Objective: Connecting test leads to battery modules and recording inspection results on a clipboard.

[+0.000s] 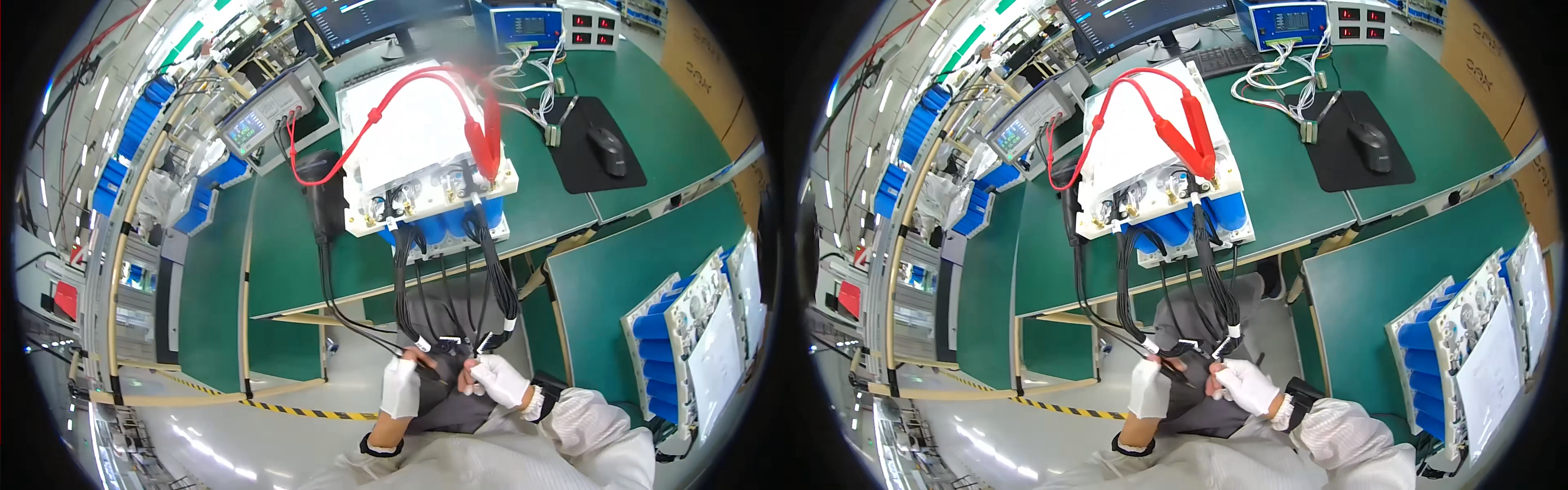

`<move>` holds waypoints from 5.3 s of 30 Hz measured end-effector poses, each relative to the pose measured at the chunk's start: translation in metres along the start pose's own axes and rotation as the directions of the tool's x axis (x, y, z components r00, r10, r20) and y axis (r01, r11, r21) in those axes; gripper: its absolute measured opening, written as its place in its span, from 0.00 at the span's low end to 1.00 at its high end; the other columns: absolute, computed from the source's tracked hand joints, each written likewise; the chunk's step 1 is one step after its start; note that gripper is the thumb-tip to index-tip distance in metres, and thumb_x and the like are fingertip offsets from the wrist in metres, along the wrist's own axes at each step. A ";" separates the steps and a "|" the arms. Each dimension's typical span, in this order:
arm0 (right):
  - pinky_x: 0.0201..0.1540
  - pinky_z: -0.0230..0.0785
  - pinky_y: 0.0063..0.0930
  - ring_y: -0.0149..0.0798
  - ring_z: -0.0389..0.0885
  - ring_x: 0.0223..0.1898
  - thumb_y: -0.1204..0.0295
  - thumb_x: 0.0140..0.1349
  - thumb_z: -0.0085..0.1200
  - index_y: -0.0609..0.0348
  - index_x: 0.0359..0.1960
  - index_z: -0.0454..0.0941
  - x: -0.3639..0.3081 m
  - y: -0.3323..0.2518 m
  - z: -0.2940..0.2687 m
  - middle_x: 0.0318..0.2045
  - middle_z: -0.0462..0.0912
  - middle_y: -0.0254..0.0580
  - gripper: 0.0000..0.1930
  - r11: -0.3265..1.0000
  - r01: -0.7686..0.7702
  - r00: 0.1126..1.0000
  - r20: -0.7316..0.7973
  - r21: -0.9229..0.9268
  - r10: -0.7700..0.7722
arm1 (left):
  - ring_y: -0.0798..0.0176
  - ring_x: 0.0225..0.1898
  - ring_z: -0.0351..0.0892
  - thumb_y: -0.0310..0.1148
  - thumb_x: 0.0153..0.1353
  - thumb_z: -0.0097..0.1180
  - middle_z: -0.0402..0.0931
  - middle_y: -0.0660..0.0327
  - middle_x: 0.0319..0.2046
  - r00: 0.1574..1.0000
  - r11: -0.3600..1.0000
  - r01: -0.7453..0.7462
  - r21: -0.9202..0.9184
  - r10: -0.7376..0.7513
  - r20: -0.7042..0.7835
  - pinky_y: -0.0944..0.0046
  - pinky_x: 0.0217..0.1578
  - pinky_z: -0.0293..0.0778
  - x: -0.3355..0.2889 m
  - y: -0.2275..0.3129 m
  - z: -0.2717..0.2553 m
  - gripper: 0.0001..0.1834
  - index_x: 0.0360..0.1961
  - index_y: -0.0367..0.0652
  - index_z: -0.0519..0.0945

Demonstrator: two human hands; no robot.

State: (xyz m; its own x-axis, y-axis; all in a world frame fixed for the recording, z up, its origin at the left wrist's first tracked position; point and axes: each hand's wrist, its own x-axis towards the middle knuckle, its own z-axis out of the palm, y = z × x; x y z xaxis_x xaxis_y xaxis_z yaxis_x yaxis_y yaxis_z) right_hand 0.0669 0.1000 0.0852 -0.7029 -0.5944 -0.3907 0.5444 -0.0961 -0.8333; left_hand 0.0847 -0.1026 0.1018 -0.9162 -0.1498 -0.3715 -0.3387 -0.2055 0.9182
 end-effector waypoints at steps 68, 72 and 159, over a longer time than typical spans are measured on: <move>0.34 0.73 0.22 0.29 0.81 0.29 0.77 0.62 0.52 0.69 0.45 0.74 -0.005 -0.019 -0.007 0.31 0.84 0.42 0.11 0.962 0.251 0.900 -0.340 -0.106 -0.273 | 0.71 0.28 0.75 0.24 0.59 0.55 0.76 0.62 0.26 0.984 0.968 -0.139 0.209 0.112 0.135 0.71 0.30 0.71 0.027 0.020 0.061 0.04 0.34 0.37 0.74; 0.33 0.73 0.23 0.29 0.81 0.28 0.78 0.61 0.52 0.69 0.44 0.74 -0.004 -0.016 -0.004 0.31 0.84 0.42 0.11 0.960 0.254 0.902 -0.331 -0.116 -0.279 | 0.71 0.28 0.75 0.26 0.60 0.55 0.76 0.63 0.27 0.982 0.959 -0.156 0.238 0.124 0.145 0.70 0.31 0.71 0.025 0.012 0.060 0.04 0.33 0.37 0.74; 0.53 0.68 0.35 0.54 0.70 0.50 0.72 0.47 0.57 0.58 0.45 0.78 0.038 -0.315 -0.013 0.45 0.71 0.53 0.19 -0.241 0.038 0.619 0.212 -0.970 -0.756 | 0.43 0.40 0.76 0.41 0.59 0.48 0.78 0.46 0.34 0.929 0.730 -0.345 0.590 0.357 0.102 0.50 0.41 0.71 0.056 -0.127 0.030 0.15 0.36 0.41 0.79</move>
State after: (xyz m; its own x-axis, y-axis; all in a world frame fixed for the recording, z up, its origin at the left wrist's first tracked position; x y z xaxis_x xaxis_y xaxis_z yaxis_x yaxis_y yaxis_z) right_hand -0.1371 0.1181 0.3273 -0.7496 -0.4646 0.4715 -0.6020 0.7747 -0.1936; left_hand 0.0695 -0.0559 -0.0313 -0.9935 -0.1139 -0.0035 -0.0572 0.4717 0.8799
